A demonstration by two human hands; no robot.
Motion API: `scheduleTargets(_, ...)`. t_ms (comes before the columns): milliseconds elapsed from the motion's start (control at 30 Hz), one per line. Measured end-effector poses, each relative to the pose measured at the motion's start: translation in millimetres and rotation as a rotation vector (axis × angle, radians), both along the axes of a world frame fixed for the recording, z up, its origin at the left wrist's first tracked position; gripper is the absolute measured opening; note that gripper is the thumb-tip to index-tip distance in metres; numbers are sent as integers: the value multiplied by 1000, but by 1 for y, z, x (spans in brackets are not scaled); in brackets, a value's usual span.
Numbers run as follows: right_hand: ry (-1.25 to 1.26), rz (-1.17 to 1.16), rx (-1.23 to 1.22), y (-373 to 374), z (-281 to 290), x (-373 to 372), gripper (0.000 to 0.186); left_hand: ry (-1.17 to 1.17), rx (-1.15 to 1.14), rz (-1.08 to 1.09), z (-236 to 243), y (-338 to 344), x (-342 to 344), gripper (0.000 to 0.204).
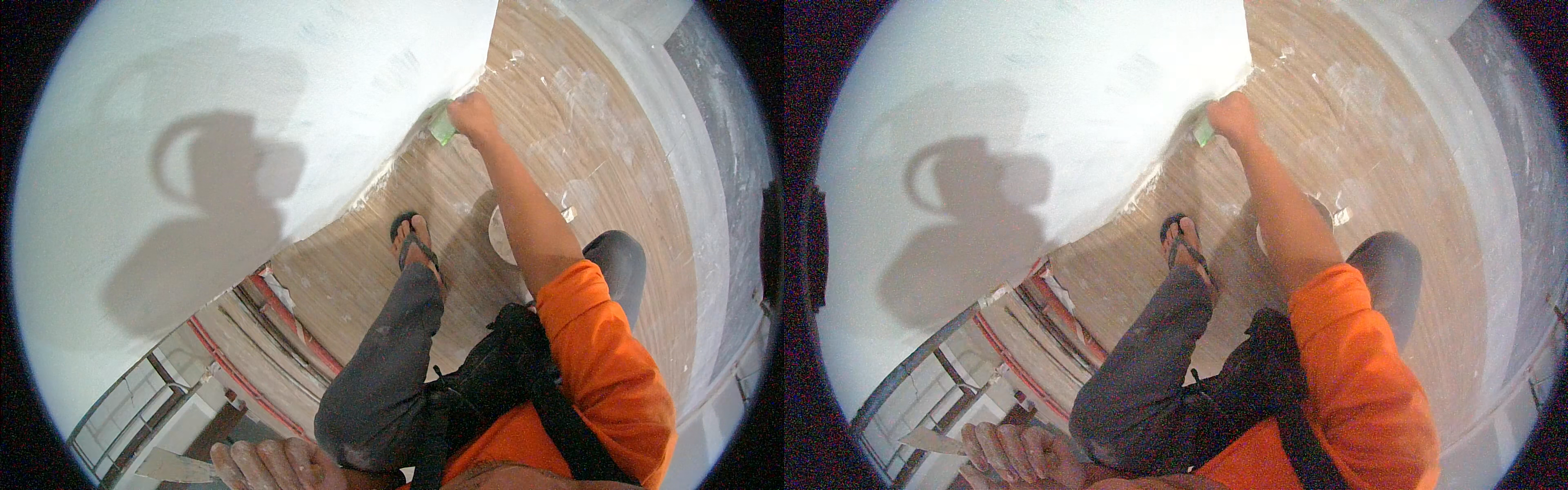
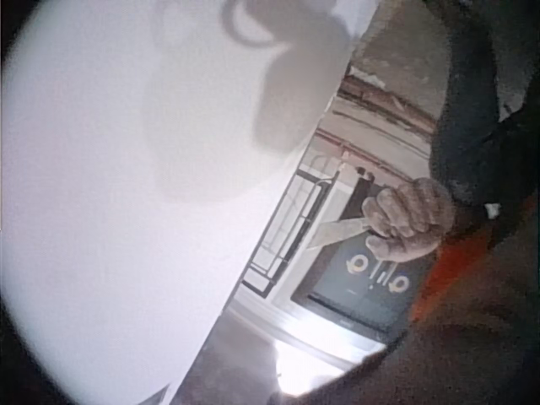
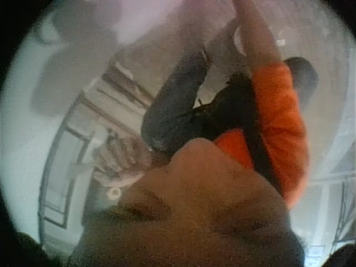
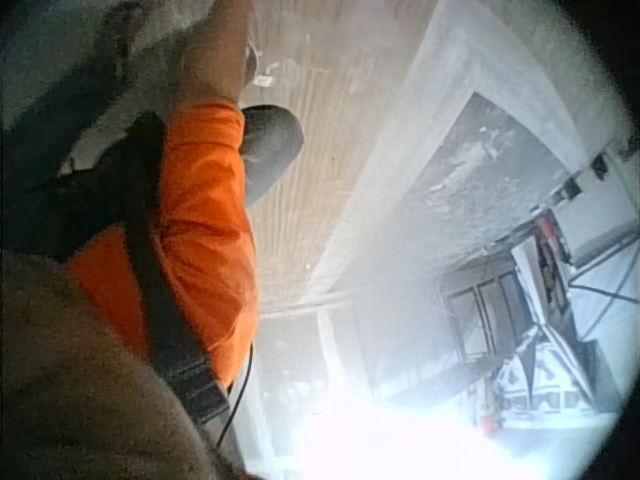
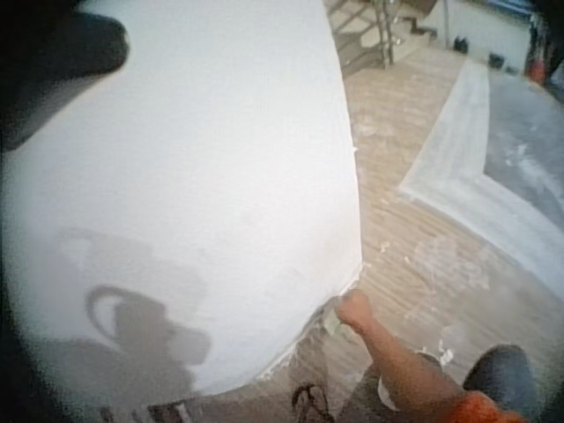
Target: The person applies filler to the base of a wall using a plastic applicator and a putty knife, scooping filler from a small container by hand.
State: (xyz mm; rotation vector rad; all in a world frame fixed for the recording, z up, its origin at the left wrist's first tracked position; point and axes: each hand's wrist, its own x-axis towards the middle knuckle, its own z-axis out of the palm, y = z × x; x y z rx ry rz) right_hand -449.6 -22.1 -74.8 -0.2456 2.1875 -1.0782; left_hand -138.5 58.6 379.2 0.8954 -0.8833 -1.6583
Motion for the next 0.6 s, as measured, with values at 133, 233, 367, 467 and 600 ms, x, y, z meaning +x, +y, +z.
scheduleTargets(133,-109,-45,-187,14,8,11,33,-18,21,-27,2,-6,1,27)
scheduleTargets(233,-213,-112,-280,54,-1,12,36,-6,14,-15,1,-5,6,25)
scheduleTargets(367,-169,-73,-244,69,-24,11,39,-32,48,-38,4,-6,9,22)
scheduleTargets(467,-95,-38,-218,64,-37,9,39,-32,38,-100,1,-9,12,21)
scheduleTargets(600,-48,-12,-195,57,-43,12,40,-26,32,-86,0,-6,11,21)
